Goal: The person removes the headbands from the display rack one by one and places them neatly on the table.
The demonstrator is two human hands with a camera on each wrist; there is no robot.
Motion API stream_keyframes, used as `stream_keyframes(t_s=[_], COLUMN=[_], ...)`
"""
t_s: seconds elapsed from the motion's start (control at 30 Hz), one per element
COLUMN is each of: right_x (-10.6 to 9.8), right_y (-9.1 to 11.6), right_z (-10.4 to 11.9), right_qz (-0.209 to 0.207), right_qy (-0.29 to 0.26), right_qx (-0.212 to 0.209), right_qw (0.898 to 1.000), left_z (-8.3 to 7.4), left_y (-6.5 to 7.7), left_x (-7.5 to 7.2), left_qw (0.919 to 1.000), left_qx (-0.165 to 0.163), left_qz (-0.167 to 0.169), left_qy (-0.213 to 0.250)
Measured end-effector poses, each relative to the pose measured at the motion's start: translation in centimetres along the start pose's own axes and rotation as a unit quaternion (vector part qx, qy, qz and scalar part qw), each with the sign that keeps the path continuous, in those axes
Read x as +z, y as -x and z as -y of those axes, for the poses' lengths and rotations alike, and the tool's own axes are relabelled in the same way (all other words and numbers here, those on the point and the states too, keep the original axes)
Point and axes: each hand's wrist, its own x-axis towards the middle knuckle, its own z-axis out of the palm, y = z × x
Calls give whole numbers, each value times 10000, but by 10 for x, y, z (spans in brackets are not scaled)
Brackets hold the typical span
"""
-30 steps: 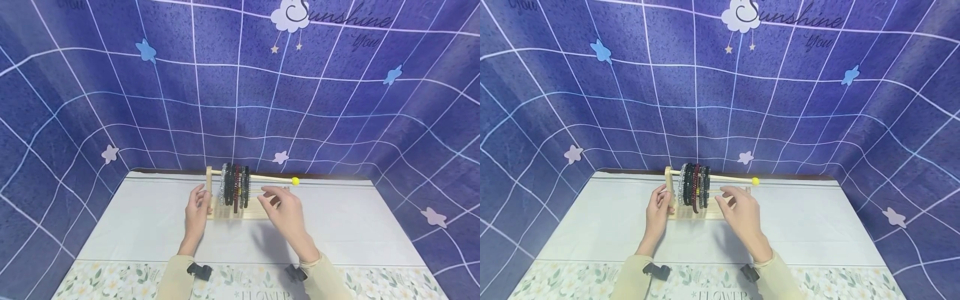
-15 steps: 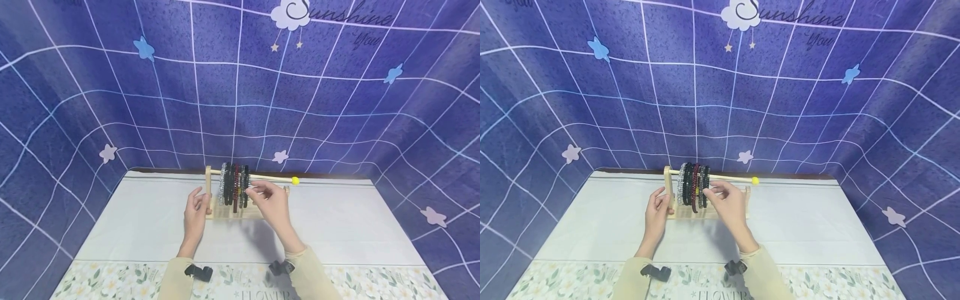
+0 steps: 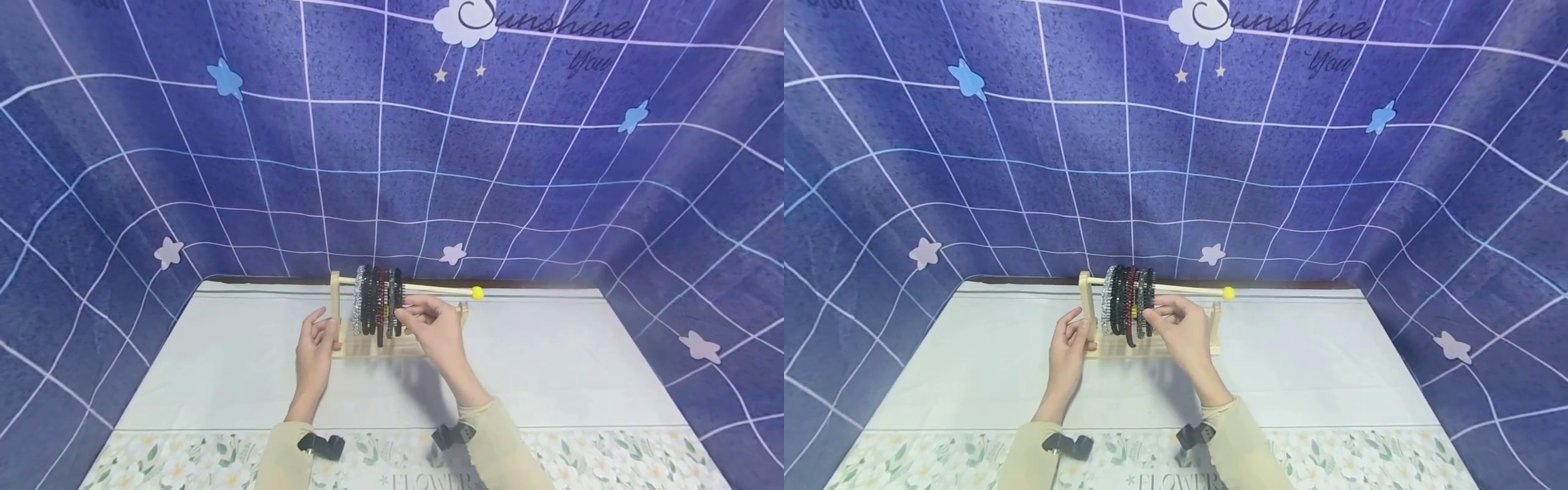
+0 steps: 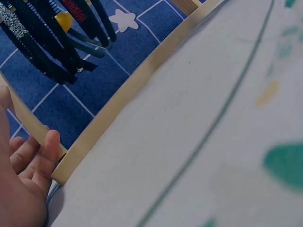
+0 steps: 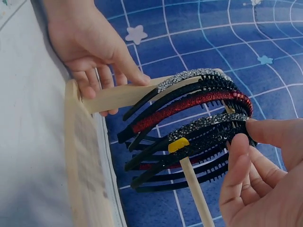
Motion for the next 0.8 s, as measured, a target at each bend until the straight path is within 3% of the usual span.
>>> stream_keyframes(t_s=[0.37,0.67,0.8], right_x=[-7,-16,-21], right_y=[0,2,4], right_z=[2,9,13], right_qz=[-14,-155,-200], right_qy=[-47,-41,-81], right_qx=[72,-23,0], right_qw=[10000,9999,9998], left_z=[-1,2,2], left_y=[0,2,3], left_x=[0,1,1], left_qw=[10000,9982,9973], left_qx=[-7,593,705], left_qz=[34,8,-44], left_qy=[41,96,191])
